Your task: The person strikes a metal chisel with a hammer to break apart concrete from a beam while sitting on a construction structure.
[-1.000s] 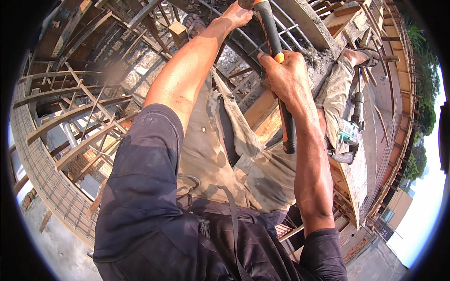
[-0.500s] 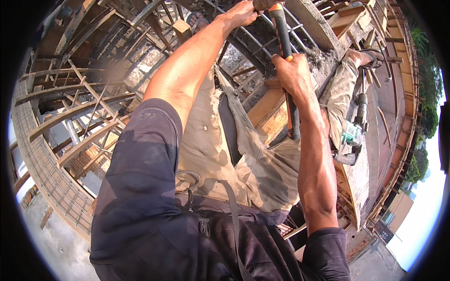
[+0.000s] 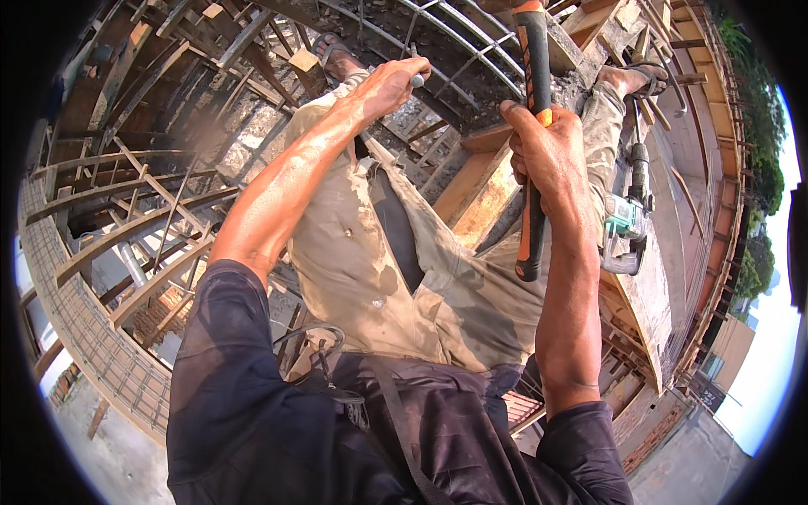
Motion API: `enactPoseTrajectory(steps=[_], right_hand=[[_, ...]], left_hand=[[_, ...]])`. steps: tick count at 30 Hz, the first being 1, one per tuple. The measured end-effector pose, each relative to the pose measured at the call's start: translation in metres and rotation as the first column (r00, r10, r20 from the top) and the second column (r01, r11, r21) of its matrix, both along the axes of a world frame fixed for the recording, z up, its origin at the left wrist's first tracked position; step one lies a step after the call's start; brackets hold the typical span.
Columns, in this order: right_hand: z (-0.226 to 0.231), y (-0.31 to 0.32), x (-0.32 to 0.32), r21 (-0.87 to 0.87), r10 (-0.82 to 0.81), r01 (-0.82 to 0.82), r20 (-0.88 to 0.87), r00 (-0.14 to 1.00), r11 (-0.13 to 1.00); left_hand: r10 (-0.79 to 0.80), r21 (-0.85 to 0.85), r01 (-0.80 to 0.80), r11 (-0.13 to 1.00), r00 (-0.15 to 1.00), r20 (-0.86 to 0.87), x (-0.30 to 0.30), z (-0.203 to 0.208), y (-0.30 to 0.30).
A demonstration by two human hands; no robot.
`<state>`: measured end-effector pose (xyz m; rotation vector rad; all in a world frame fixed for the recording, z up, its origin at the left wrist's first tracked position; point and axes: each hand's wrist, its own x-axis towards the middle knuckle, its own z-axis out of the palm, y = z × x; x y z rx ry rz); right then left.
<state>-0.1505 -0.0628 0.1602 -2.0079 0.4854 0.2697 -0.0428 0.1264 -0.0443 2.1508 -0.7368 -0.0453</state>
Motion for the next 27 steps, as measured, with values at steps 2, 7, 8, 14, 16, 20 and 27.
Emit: enactPoseTrajectory(steps=[2,7,8,14,16,20,27], right_hand=[[0.007,-0.001,-0.010,0.010,-0.021,0.021,-0.030,0.999,1.000],[0.018,-0.009,-0.028,-0.023,-0.035,0.034,-0.049,0.998,0.999],[0.020,-0.007,-0.029,-0.023,-0.039,0.038,-0.054,0.998,0.999],[0.025,-0.010,-0.040,0.024,-0.100,0.102,-0.060,0.993,0.995],[0.029,-0.007,-0.041,0.046,-0.096,0.098,-0.056,0.994,0.994],[0.037,-0.003,-0.046,0.075,-0.082,0.083,-0.017,0.997,0.994],[0.049,0.004,-0.047,0.077,-0.019,0.014,0.068,0.997,0.997]], left_hand=[[-0.040,-0.011,0.041,0.999,0.998,0.054,0.000,0.001,0.005],[0.193,-0.193,-0.203,0.960,0.979,-0.069,0.022,0.005,0.011],[0.242,-0.205,-0.256,0.945,0.966,-0.094,0.028,0.007,0.009],[0.111,-0.260,-0.099,0.960,0.993,0.030,-0.001,0.042,-0.008],[0.146,-0.345,-0.134,0.929,0.989,0.011,0.003,0.042,-0.001],[0.117,-0.367,-0.084,0.926,0.991,0.069,0.016,0.052,0.001],[0.045,-0.225,-0.001,0.974,0.981,0.190,0.046,0.072,-0.006]])
